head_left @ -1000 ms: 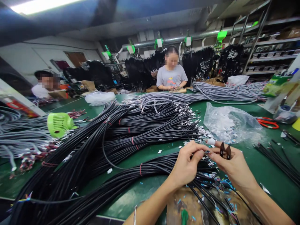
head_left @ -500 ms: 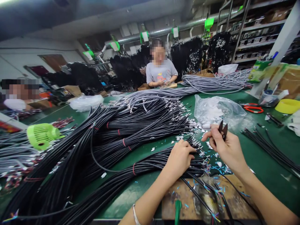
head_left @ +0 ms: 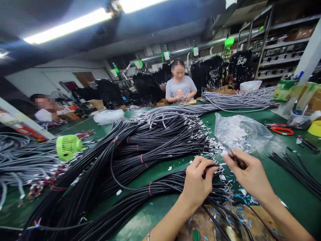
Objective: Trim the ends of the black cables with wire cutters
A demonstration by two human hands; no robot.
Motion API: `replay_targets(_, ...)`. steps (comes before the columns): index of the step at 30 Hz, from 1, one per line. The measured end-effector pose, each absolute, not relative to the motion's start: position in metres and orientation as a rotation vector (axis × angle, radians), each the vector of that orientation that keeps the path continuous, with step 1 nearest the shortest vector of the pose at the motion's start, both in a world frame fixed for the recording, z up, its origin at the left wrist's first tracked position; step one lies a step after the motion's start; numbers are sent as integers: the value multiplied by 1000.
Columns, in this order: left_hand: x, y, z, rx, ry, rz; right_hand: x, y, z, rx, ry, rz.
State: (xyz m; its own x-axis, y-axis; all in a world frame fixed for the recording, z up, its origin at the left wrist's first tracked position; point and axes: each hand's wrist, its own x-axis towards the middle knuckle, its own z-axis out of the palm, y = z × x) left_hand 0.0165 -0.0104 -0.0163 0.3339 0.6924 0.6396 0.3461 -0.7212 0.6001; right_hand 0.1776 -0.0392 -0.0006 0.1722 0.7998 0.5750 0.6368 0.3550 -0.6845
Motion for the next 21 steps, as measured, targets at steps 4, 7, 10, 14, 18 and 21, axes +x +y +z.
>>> replay_targets(4,11,-14,-9,2220,906,1344,171,-44,5,-1262,-1556,304)
replay_targets(7,8,-15,-6,2212,915,1315,169,-46,9,-1206,-1577,282)
replay_targets(10,7,-17,-5,2200,926,1304,169,-47,8,-1193,-1582,248)
replay_targets(14,4,-20,-7,2271,911,1282,167,-47,3,-1208,-1545,253)
replay_targets(18,3,-21,-9,2465,914,1293,162,-48,2,-1219,-1532,264)
replay_targets(21,5,-21,-8,2418,965,1348,160,-49,1,-1223,-1568,234)
